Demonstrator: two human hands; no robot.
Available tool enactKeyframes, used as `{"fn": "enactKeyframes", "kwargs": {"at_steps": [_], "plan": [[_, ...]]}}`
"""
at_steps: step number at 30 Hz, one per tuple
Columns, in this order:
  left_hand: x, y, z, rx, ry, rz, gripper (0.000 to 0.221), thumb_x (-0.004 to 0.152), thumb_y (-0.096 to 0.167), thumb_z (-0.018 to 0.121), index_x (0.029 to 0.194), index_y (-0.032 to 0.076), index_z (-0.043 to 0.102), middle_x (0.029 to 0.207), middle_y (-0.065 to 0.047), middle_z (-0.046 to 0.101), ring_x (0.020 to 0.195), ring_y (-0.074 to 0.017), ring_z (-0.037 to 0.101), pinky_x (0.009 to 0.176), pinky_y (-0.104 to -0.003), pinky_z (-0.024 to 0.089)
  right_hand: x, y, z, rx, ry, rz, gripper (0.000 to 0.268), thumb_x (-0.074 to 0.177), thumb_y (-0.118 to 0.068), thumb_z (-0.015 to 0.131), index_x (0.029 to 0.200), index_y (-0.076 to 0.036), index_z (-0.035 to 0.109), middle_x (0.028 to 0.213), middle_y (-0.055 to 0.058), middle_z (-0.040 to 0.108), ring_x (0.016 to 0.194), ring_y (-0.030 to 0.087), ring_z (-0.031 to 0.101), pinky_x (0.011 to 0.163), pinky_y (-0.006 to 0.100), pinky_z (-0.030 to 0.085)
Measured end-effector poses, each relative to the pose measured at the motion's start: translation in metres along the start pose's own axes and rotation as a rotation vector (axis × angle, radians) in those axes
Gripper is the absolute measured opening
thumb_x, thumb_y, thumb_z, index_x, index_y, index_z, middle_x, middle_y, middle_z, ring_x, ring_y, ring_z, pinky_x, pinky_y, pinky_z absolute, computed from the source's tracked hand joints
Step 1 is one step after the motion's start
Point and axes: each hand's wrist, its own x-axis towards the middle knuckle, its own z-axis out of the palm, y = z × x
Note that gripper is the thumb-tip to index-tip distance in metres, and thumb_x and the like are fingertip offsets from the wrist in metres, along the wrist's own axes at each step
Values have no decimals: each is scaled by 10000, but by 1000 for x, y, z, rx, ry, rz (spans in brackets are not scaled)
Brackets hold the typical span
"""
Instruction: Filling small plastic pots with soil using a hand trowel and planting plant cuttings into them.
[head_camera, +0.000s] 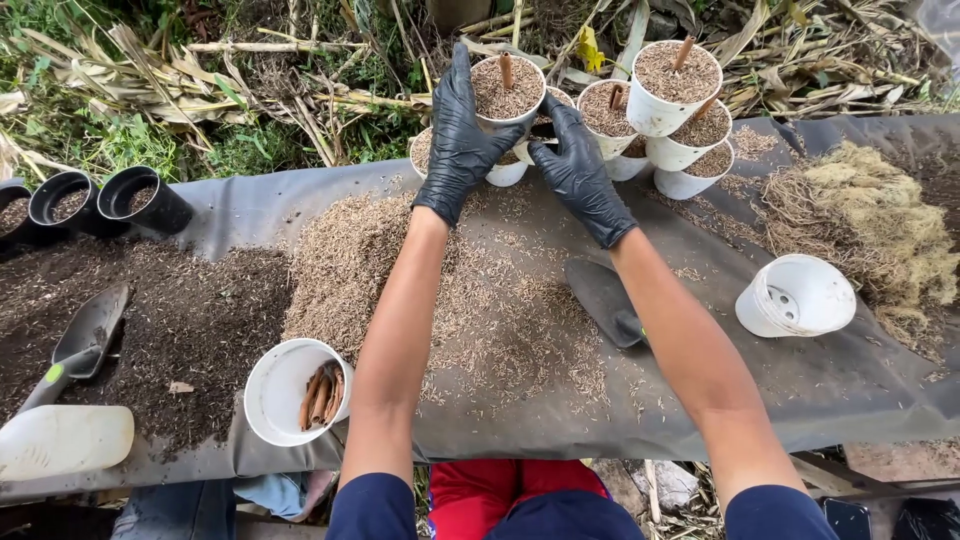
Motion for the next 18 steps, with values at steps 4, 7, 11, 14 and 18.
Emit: {"fn": "enactKeyframes", "kwargs": {"at_steps": [4,7,11,14,18], "plan": [[4,0,0,-60,31,30,1275,838,479,1006,1657,101,106,1661,-192,338,1537,-359,390,1272,-505,411,5,2,1,-30,22,-22,577,1070,-273,572,1540,4,386,1535,277,478,1428,431,475,1198,546,396],[3,-2,2,-55,24,37,1268,839,493,992,1662,137,94,1624,-206,374,1498,-367,424,1235,-515,437,3,5,2,-31,19,0,598,1068,-285,572,1560,-17,363,1557,272,450,1450,431,443,1210,548,374],[-2,-6,-1,-75,3,78,1260,852,458,988,1675,210,67,1593,-222,397,1472,-372,441,1211,-538,452,7,5,0,-52,26,-22,559,1065,-215,626,1539,-24,398,1524,265,487,1423,423,477,1196,540,404],[-1,-3,-2,-76,47,80,1266,840,472,1013,1676,220,96,1626,-191,370,1498,-356,441,1223,-542,472,3,5,2,-59,25,10,611,1062,-241,622,1561,-16,349,1554,270,448,1447,418,444,1205,530,387],[-3,3,-8,-21,43,71,1225,829,549,979,1661,183,157,1620,-202,349,1525,-367,398,1265,-528,409,1,7,6,4,19,62,663,1045,-295,624,1566,-4,335,1568,266,418,1471,411,406,1228,510,347]]}}
